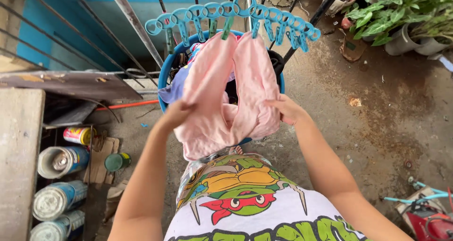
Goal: The recorder takes various articles of clothing from a blue plastic basket and hangs them onto a plastic hanging laundry rack.
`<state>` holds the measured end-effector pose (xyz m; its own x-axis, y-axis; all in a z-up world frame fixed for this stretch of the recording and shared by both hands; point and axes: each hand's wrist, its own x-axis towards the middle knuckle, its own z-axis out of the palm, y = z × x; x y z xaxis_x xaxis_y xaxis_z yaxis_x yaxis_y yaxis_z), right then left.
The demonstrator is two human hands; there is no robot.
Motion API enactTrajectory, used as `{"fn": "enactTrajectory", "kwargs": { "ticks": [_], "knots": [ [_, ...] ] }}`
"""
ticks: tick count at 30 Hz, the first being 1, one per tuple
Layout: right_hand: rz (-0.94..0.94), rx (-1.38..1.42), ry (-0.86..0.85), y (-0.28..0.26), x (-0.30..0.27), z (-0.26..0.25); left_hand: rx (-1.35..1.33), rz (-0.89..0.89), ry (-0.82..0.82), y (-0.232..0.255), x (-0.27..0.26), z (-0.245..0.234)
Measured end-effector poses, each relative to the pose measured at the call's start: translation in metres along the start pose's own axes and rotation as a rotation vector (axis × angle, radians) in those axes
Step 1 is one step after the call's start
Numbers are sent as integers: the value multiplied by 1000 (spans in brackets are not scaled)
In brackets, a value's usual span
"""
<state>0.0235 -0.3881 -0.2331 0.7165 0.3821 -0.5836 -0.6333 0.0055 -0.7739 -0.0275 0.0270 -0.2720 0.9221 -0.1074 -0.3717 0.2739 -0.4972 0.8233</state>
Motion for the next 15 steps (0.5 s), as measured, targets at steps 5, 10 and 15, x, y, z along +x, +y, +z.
{"fn": "enactTrajectory", "kwargs": {
  "ticks": [5,10,15],
  "knots": [
    [-158,337,115,-26,-21,43,-145,241,-209,79,7,76],
    [-623,-124,547,-23,-6,82,-7,920,-115,83,20,92],
    [-972,-778,284,-33,5,171,245,244,503,-12,35,62]
  ]
}}
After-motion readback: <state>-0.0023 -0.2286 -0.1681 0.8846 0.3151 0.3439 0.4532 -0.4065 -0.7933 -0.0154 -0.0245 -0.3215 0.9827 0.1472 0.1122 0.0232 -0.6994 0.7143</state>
